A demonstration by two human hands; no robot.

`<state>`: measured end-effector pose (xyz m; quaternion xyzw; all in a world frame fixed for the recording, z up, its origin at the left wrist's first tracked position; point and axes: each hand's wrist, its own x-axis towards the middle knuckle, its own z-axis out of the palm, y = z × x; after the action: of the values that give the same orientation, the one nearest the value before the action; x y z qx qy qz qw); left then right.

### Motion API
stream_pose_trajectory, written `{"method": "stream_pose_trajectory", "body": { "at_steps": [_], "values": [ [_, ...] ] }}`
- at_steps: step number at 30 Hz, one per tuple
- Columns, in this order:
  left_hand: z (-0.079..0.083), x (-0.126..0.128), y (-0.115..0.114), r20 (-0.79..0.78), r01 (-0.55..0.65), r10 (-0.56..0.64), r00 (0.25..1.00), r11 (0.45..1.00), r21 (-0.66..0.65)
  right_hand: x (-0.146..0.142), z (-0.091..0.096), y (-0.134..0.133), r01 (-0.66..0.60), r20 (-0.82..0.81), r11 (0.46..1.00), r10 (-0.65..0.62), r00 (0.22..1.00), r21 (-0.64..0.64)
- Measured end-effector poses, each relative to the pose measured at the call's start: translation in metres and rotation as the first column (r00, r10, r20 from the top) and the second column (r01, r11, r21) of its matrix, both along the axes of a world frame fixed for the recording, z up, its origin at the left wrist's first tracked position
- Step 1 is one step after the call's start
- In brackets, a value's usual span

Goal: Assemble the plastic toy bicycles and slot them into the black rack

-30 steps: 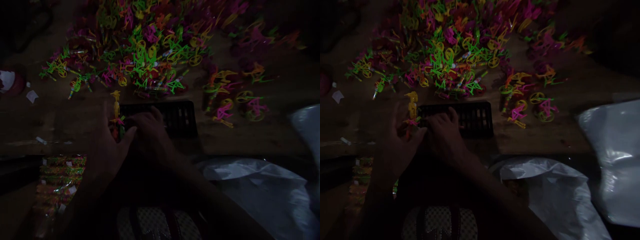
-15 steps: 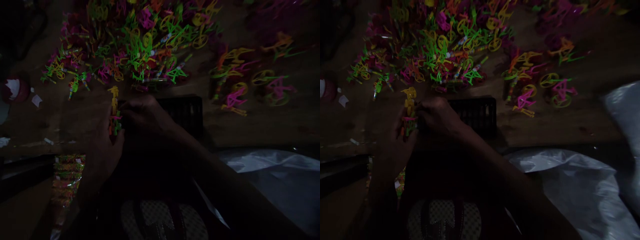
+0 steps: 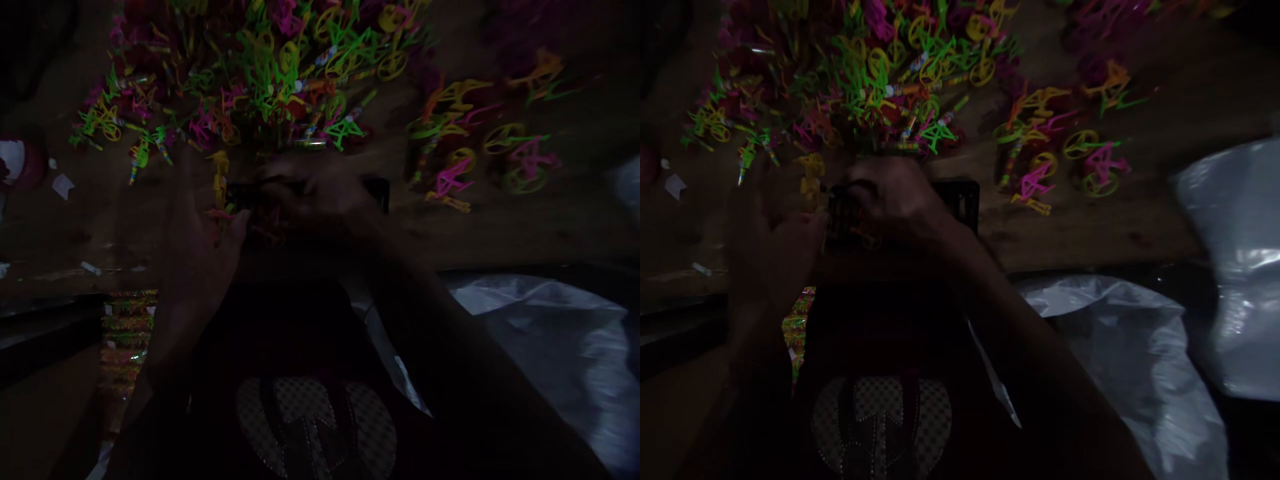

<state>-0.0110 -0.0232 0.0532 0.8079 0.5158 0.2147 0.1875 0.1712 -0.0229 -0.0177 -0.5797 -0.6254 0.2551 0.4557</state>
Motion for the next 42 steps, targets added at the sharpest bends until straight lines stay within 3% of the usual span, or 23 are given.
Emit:
{"method": "stream_pose_trajectory", "body": {
  "at_steps": [4,7,11,16,21,25,29,33,35,42],
  "values": [
    [0.01,0.006,0.007,-0.092,0.121,-0.116,0.989,0.992,0.042,0.026,0.007,-0.049,0.167,0.282,0.983,-0.183,0.942,0.081],
    [0.003,0.004,0.01,-0.078,0.076,-0.077,0.994,0.997,-0.012,0.02,0.001,-0.075,0.151,0.417,0.985,-0.171,0.893,0.08],
    [-0.01,-0.001,0.008,-0.053,0.026,-0.032,0.998,0.992,-0.12,-0.003,-0.018,-0.076,0.087,0.509,0.995,-0.104,0.855,0.058],
    [-0.012,-0.001,0.006,-0.103,-0.003,-0.012,0.995,0.99,-0.14,-0.011,-0.031,-0.068,0.083,0.581,0.993,-0.114,0.806,0.08],
    [-0.017,-0.001,0.008,-0.123,-0.035,0.024,0.992,0.996,-0.083,-0.004,-0.029,-0.071,0.049,0.531,0.995,-0.087,0.843,0.085],
    [-0.022,-0.001,0.009,-0.111,-0.042,0.034,0.993,0.997,-0.069,-0.004,-0.027,-0.073,0.125,0.437,0.988,-0.153,0.886,0.093],
    [-0.024,-0.001,0.008,-0.121,-0.054,0.046,0.992,0.997,-0.059,-0.007,-0.022,-0.071,0.204,0.202,0.977,-0.213,0.956,0.065],
    [-0.026,-0.002,0.008,-0.088,0.001,-0.007,0.996,0.998,-0.063,-0.01,-0.015,-0.067,0.22,-0.031,0.975,-0.221,0.975,-0.036],
    [-0.026,-0.003,0.008,-0.069,0.018,-0.024,0.997,0.996,-0.084,-0.013,-0.014,-0.062,0.201,-0.036,0.978,-0.204,0.978,-0.06],
    [-0.007,-0.011,0.007,-0.034,0.118,-0.12,0.992,0.991,-0.062,-0.032,-0.02,-0.031,0.239,0.115,0.969,-0.246,0.963,0.068]
  ]
}}
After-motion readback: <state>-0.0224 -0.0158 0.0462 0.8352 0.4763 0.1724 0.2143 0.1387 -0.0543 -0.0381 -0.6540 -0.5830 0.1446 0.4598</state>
